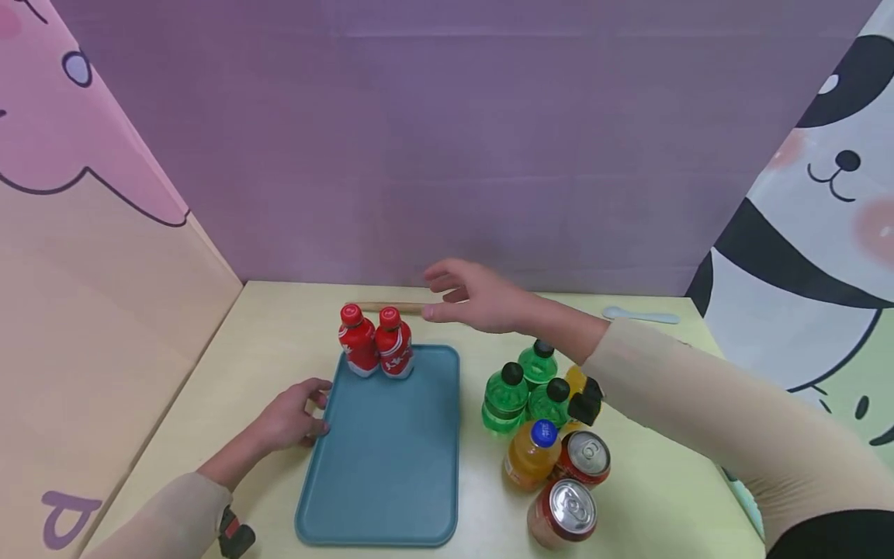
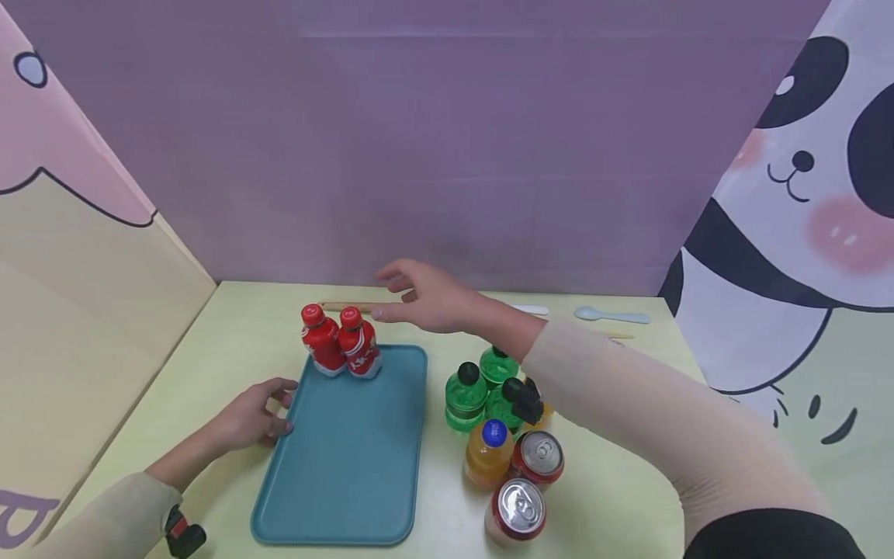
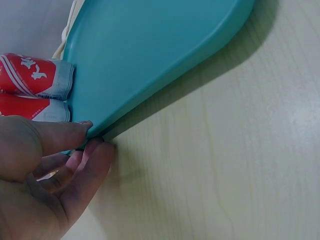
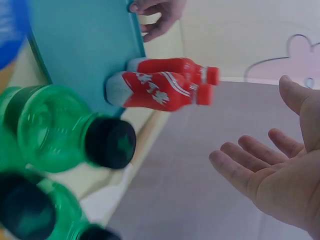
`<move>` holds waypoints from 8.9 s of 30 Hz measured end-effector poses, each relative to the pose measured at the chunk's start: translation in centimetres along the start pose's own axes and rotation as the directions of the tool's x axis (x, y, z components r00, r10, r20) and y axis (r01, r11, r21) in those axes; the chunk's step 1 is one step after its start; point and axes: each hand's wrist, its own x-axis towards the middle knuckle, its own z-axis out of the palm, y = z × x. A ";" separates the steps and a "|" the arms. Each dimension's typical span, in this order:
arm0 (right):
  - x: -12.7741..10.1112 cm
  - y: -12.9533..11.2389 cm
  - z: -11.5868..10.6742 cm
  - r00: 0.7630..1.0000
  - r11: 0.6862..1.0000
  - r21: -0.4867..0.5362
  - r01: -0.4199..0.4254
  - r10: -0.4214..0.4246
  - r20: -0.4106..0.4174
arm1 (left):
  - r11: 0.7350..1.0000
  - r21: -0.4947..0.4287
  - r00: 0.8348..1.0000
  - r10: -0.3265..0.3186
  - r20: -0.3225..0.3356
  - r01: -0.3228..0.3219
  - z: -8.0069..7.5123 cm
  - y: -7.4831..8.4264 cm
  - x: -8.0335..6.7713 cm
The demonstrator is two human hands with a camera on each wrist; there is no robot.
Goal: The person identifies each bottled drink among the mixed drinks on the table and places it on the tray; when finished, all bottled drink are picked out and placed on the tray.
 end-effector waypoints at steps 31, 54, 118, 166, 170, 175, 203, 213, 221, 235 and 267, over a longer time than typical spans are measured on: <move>-17.5 13.7 -1.8 0.963 0.980 0.073 -0.185 0.195 -0.185 | 1.000 -0.026 1.000 -0.006 0.004 0.007 0.0 -0.1 0.0; -17.3 16.9 -1.0 0.937 0.966 0.179 -0.187 0.230 -0.262 | 0.999 -0.032 1.000 -0.018 -0.007 0.017 0.1 -0.2 0.2; -1.6 -1.2 -1.8 0.936 0.955 0.180 -0.233 0.271 -0.225 | 0.999 0.022 1.000 -0.029 0.000 0.029 0.1 0.3 0.2; 0.6 1.7 -0.8 0.978 0.981 0.093 -0.172 0.159 0.136 | 0.999 0.014 1.000 -0.030 0.002 0.030 -0.2 0.3 0.1; -1.5 1.7 -3.3 0.990 0.988 0.078 -0.134 0.129 0.065 | 0.999 0.014 0.999 -0.032 0.002 0.032 -0.2 0.2 0.2; -4.7 3.4 -5.8 0.994 0.993 0.047 -0.105 0.106 -0.028 | 0.999 0.016 0.999 -0.037 0.006 0.037 -0.4 0.4 0.2; -16.8 14.0 1.0 0.985 0.975 0.219 -0.048 0.083 -0.154 | 0.999 -0.015 0.999 -0.033 0.007 0.033 -0.1 -0.2 0.7; -16.6 14.7 3.1 0.984 0.977 0.206 -0.056 0.089 -0.155 | 0.999 -0.011 0.999 -0.042 0.009 0.042 -0.1 0.2 0.5; -16.3 14.1 3.6 0.967 0.980 0.174 -0.101 0.138 -0.216 | 0.999 -0.001 0.999 -0.046 0.000 0.046 -0.1 0.5 0.3; -16.4 14.2 4.6 0.946 0.976 0.198 -0.097 0.152 -0.288 | 0.999 0.004 0.999 -0.046 -0.010 0.046 -0.1 -0.3 0.3; -18.6 6.2 -3.4 0.929 0.992 0.128 -0.018 0.064 -0.364 | 0.999 0.004 0.999 -0.032 0.014 0.032 -0.4 0.2 0.4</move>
